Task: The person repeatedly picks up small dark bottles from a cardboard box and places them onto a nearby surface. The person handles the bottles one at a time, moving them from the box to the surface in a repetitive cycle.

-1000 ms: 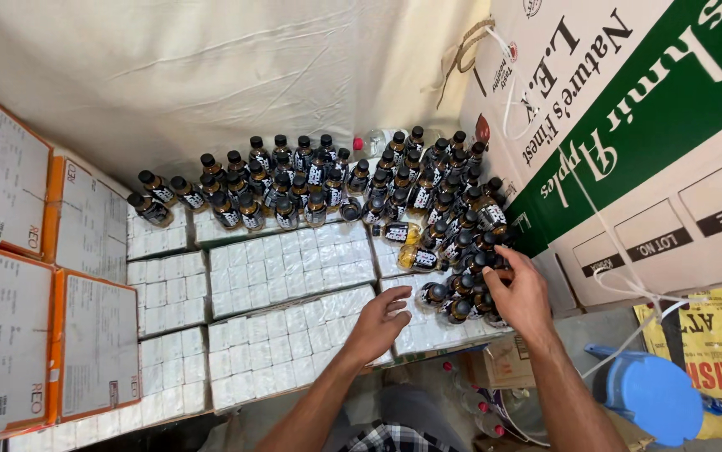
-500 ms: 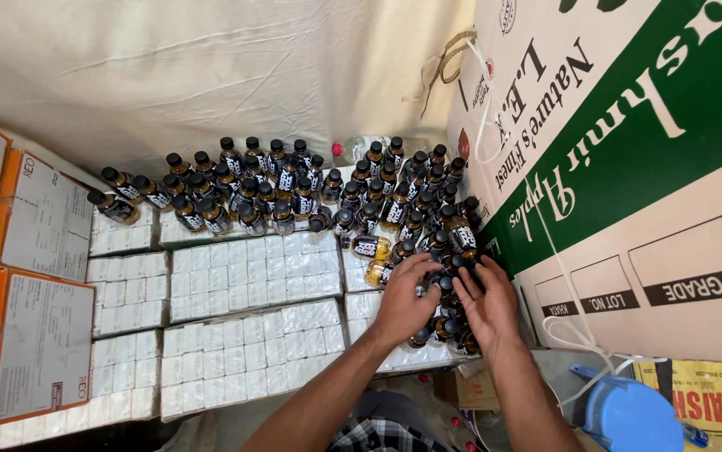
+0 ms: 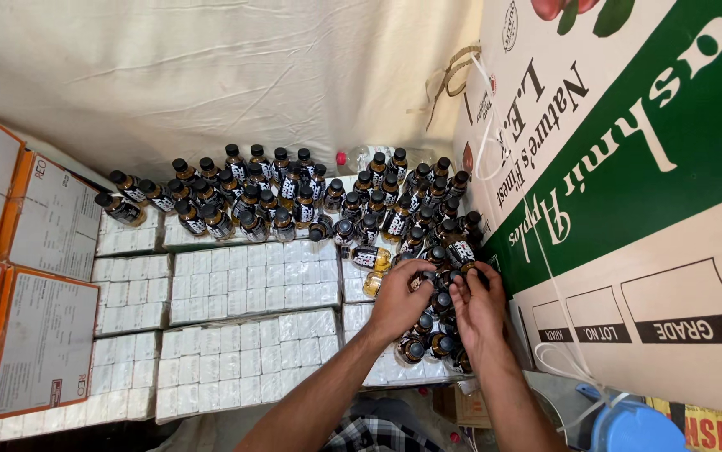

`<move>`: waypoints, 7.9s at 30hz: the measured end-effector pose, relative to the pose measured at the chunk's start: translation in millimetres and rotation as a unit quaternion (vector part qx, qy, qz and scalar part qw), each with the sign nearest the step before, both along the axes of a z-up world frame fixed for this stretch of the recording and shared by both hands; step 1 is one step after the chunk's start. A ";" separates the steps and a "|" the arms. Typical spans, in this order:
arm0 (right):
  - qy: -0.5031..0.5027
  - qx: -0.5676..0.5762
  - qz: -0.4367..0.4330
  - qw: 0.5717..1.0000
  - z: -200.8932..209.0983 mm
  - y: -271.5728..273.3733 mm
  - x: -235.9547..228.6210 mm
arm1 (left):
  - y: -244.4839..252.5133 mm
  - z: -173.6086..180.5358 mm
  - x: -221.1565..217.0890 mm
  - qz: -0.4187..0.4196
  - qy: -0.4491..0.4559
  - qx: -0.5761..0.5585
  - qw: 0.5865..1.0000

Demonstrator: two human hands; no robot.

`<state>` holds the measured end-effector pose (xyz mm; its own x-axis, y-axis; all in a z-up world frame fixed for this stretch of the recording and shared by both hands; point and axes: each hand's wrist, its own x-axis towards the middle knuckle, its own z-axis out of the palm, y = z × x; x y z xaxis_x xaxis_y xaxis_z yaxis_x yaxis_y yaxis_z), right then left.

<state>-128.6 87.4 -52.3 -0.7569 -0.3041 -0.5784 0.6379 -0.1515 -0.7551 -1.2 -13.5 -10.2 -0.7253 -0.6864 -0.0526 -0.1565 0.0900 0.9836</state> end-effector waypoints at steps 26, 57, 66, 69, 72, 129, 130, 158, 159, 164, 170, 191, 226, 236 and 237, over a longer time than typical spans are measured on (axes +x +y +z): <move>0.361 0.006 0.295 0.885 82.1 -19.2 57.6 | -2.8 73.6 73.7 0.051 0.000 0.394 0.918; 0.189 -0.197 0.711 0.649 118.0 -8.8 449.4 | 133.2 65.4 484.6 0.413 0.279 0.247 0.831; 0.192 -0.320 0.727 0.576 121.0 13.4 616.6 | 194.8 87.7 633.9 0.508 0.312 0.193 0.779; 0.189 -0.309 0.758 0.542 116.2 16.0 664.2 | 212.8 87.2 676.7 0.542 0.321 0.181 0.755; 0.194 -0.313 0.773 0.516 111.4 19.4 711.3 | 225.2 92.2 711.5 0.569 0.325 0.163 0.738; 0.582 -0.137 0.802 -0.004 137.9 -32.3 1137.3 | 243.5 27.3 1135.4 0.598 -0.471 -0.253 0.597; 0.583 -0.136 0.801 -0.001 137.5 -31.5 1138.4 | 243.8 30.7 1135.4 0.597 -0.470 -0.255 0.598; 0.351 -0.082 0.787 0.501 198.3 12.4 971.0 | 208.4 142.1 1040.4 0.518 -0.057 -0.111 0.846; 0.349 -0.076 0.774 0.522 197.1 14.5 955.7 | 201.7 141.8 1029.4 0.503 -0.053 -0.093 0.858; 0.273 -0.026 0.732 0.624 187.1 23.9 866.7 | 170.7 136.0 963.6 0.429 -0.057 -0.068 0.899; 0.210 -0.001 0.704 0.678 170.4 39.2 739.1 | 148.8 109.9 849.7 0.313 -0.086 -0.061 0.944; 0.209 0.135 0.497 0.832 110.5 123.8 329.7 | 92.6 47.9 447.7 0.052 -0.061 -0.007 0.997; 0.263 0.180 0.341 0.884 93.4 42.1 114.0 | -32.2 36.6 168.6 -0.180 -0.094 0.051 0.978; 0.395 0.276 0.487 0.729 97.0 26.4 76.4 | -15.2 -10.4 118.6 -0.148 -0.112 0.036 0.982; 0.427 0.298 0.507 0.687 91.8 23.9 73.1 | -13.8 -17.4 114.4 -0.154 -0.128 -0.014 0.980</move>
<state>-55.6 111.3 39.5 -0.4710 -0.8271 -0.3067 -0.5266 0.5426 -0.6544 113.2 -27.3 -27.7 -0.8632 -0.4413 -0.2453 -0.3600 0.1972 0.9119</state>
